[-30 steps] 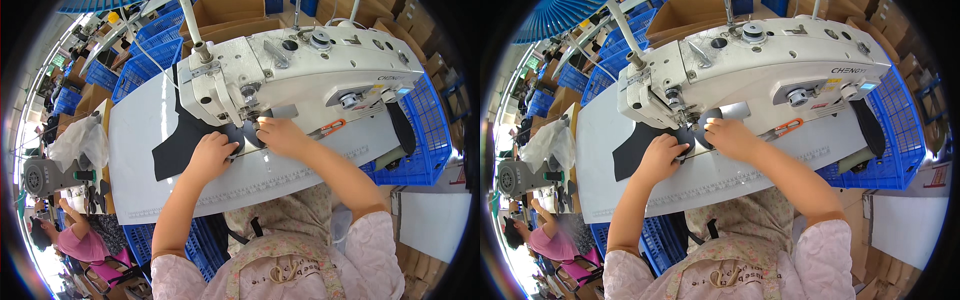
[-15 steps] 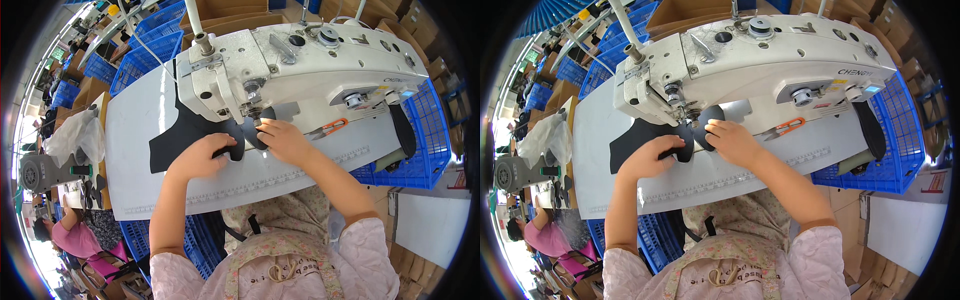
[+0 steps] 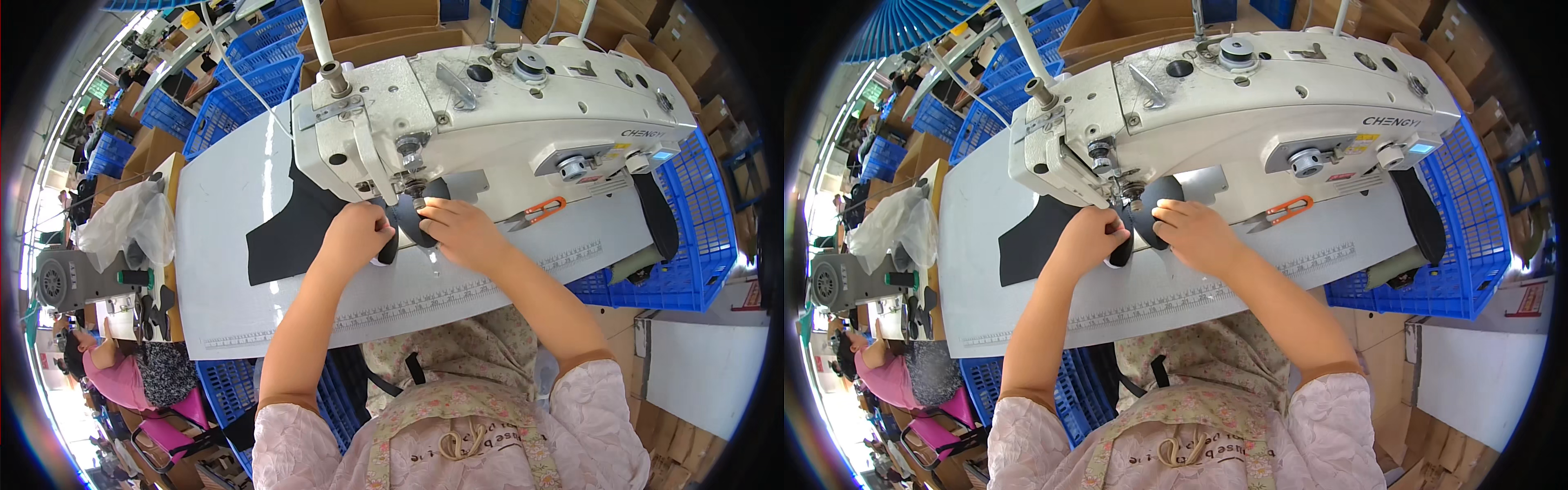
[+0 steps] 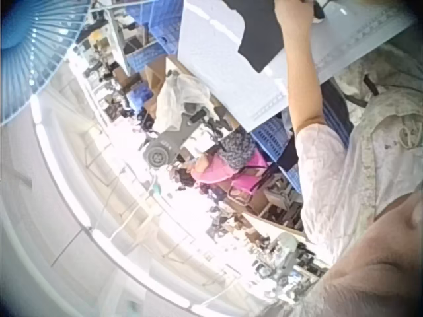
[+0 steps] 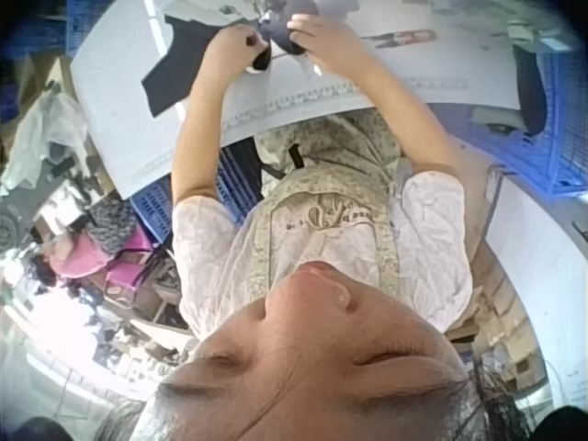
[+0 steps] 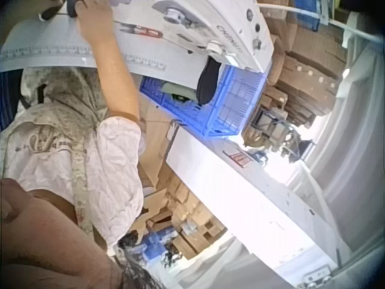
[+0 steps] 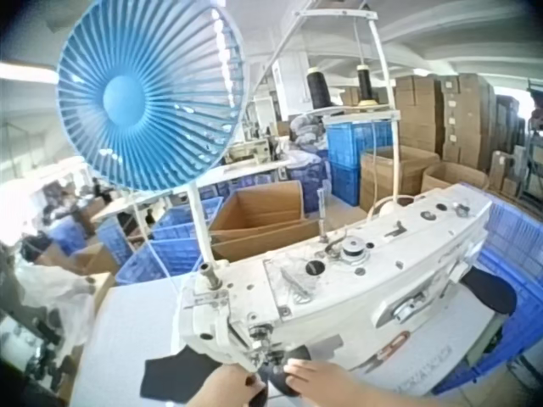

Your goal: The person sews fabric pieces together using a sewing machine, trims the thread with thread snips, and feeds new fabric pieces into the sewing machine to stitch them together.

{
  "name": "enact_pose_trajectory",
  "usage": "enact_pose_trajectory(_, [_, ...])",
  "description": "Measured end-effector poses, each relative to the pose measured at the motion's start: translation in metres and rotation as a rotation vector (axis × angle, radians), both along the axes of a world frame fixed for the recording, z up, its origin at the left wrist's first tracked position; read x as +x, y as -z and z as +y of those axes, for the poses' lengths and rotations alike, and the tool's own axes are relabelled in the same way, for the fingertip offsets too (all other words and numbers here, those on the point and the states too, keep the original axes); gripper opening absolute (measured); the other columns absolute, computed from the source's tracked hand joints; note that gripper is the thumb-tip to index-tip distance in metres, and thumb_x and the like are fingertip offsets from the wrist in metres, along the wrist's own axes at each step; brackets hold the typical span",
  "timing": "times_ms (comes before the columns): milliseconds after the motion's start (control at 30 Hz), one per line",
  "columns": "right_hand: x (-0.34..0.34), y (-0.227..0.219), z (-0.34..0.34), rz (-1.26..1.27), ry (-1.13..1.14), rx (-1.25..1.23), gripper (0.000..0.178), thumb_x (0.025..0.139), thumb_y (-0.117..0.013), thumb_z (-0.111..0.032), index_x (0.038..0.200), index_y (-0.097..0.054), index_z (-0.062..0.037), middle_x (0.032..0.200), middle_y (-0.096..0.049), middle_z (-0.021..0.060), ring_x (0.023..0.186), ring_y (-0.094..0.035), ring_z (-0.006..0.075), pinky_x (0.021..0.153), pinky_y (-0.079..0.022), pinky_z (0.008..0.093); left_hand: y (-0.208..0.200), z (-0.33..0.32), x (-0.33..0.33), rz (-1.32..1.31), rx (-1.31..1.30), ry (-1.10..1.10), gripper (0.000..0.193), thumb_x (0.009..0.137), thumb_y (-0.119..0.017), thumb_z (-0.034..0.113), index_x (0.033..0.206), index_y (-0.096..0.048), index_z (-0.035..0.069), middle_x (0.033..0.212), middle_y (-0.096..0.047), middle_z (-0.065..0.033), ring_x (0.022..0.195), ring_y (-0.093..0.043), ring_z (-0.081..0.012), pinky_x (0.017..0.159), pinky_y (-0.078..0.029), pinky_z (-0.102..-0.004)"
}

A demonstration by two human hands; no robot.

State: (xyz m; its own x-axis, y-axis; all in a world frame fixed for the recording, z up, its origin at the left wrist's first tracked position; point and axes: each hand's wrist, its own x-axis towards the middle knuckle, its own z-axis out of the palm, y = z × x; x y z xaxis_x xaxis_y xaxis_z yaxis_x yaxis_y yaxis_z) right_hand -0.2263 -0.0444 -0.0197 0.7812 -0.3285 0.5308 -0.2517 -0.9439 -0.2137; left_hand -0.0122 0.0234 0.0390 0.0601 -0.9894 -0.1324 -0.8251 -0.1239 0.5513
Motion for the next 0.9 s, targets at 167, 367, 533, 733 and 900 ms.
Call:
enact_pose_trajectory(167, [0.0, -0.001, 0.001, -0.008, -0.004, 0.005, 0.032, 0.067, -0.068, -0.006, 0.098, -0.06, -0.0082, 0.118, -0.061, 0.0051, 0.116, -0.056, 0.0229, 0.088, -0.049, 0.0369, -0.009, -0.003, 0.009, -0.048, 0.058, -0.14, 0.02, 0.077, -0.073, 0.018, 0.08, -0.069, -0.001, 0.072, -0.066, -0.0141, 0.067, -0.064, -0.0262, 0.063, -0.049, -0.0358])
enact_pose_trajectory(367, [0.0, -0.002, 0.001, 0.006, -0.005, 0.005, 0.03, 0.068, -0.068, -0.007, 0.097, -0.06, -0.0084, 0.117, -0.061, 0.0049, 0.117, -0.055, 0.0226, 0.089, -0.049, 0.0366, -0.012, -0.006, 0.013, -0.073, 0.163, -0.094, 0.021, 0.077, -0.074, 0.023, 0.081, -0.07, 0.003, 0.074, -0.068, -0.0122, 0.068, -0.065, -0.025, 0.063, -0.05, -0.0355])
enact_pose_trajectory(533, [0.001, -0.001, 0.0, -0.007, -0.001, 0.013, 0.03, 0.068, -0.068, -0.007, 0.096, -0.061, -0.0085, 0.117, -0.061, 0.0044, 0.116, -0.055, 0.0222, 0.089, -0.049, 0.0366, -0.011, -0.007, 0.006, -0.167, 0.153, 0.063, 0.02, 0.076, -0.074, 0.023, 0.081, -0.071, 0.004, 0.075, -0.069, -0.0124, 0.069, -0.067, -0.0249, 0.064, -0.052, -0.035])
enact_pose_trajectory(733, [0.0, -0.001, 0.0, -0.002, -0.008, 0.019, 0.03, 0.068, -0.067, -0.007, 0.096, -0.061, -0.0082, 0.118, -0.061, 0.0044, 0.116, -0.055, 0.0219, 0.089, -0.049, 0.0361, -0.01, -0.007, 0.013, -0.164, 0.145, -0.045, 0.019, 0.073, -0.073, 0.02, 0.084, -0.071, 0.004, 0.078, -0.07, -0.0123, 0.07, -0.067, -0.0267, 0.065, -0.052, -0.0367])
enact_pose_trajectory(900, [-0.001, 0.001, 0.0, -0.026, 0.004, 0.019, 0.027, 0.069, -0.066, -0.006, 0.096, -0.061, -0.0081, 0.117, -0.062, 0.0046, 0.116, -0.056, 0.0218, 0.088, -0.049, 0.0361, -0.005, -0.022, 0.027, -0.246, 0.016, -0.063, 0.029, 0.075, -0.072, 0.028, 0.096, -0.068, 0.008, 0.092, -0.071, -0.0124, 0.079, -0.068, -0.0291, 0.068, -0.053, -0.0394])
